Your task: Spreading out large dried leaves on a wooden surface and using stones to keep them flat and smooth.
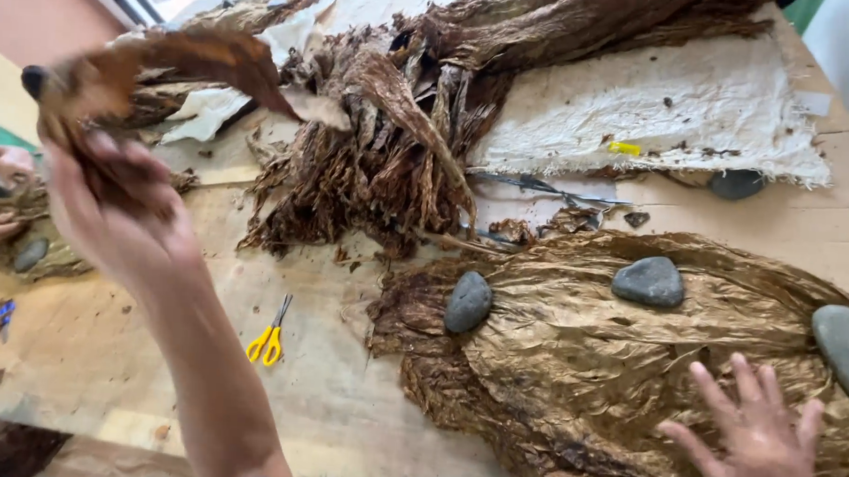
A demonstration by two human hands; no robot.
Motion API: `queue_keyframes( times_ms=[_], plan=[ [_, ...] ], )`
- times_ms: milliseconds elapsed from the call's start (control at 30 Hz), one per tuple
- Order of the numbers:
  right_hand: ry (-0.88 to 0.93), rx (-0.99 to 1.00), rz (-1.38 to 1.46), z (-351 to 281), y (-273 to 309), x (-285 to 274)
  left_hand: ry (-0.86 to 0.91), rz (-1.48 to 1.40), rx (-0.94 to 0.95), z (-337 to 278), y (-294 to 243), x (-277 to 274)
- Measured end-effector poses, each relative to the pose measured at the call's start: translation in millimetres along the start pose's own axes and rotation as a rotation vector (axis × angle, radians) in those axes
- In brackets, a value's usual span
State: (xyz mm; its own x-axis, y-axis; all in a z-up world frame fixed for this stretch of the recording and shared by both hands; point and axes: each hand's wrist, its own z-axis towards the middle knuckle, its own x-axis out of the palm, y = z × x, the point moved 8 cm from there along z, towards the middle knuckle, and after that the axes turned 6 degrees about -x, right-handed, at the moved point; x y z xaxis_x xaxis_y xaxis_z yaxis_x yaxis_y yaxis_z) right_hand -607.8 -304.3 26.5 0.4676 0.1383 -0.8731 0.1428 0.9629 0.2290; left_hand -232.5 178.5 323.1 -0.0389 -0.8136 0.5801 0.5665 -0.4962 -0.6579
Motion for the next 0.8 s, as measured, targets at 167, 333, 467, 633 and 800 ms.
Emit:
queue_keyframes(
  times_ms=[167,333,467,633,800],
  plan=[
    [0.072,0.058,0.381,71.2,54.5,-36.3,0.640,0.133,-0.352,-171.8,39.5,74.7],
    [0.553,0.170,0.601,123.1,141.2,38.9,0.754,0.173,-0.702,-280.1,104.2,74.7],
    [-0.314,-0.393,0.888,153.5,170.0,49.0,0.707,-0.177,-0.945,-321.5,139.3,66.3],
    [-0.334,-0.337,1.601,147.6,140.5,106.0,0.771,-0.168,-1.072,-340.2,151.9,36.9],
    [-0.314,-0.363,2.054,155.0,163.4,34.0,0.723,0.295,-0.723,-280.4,182.0,-17.5]
  ],
)
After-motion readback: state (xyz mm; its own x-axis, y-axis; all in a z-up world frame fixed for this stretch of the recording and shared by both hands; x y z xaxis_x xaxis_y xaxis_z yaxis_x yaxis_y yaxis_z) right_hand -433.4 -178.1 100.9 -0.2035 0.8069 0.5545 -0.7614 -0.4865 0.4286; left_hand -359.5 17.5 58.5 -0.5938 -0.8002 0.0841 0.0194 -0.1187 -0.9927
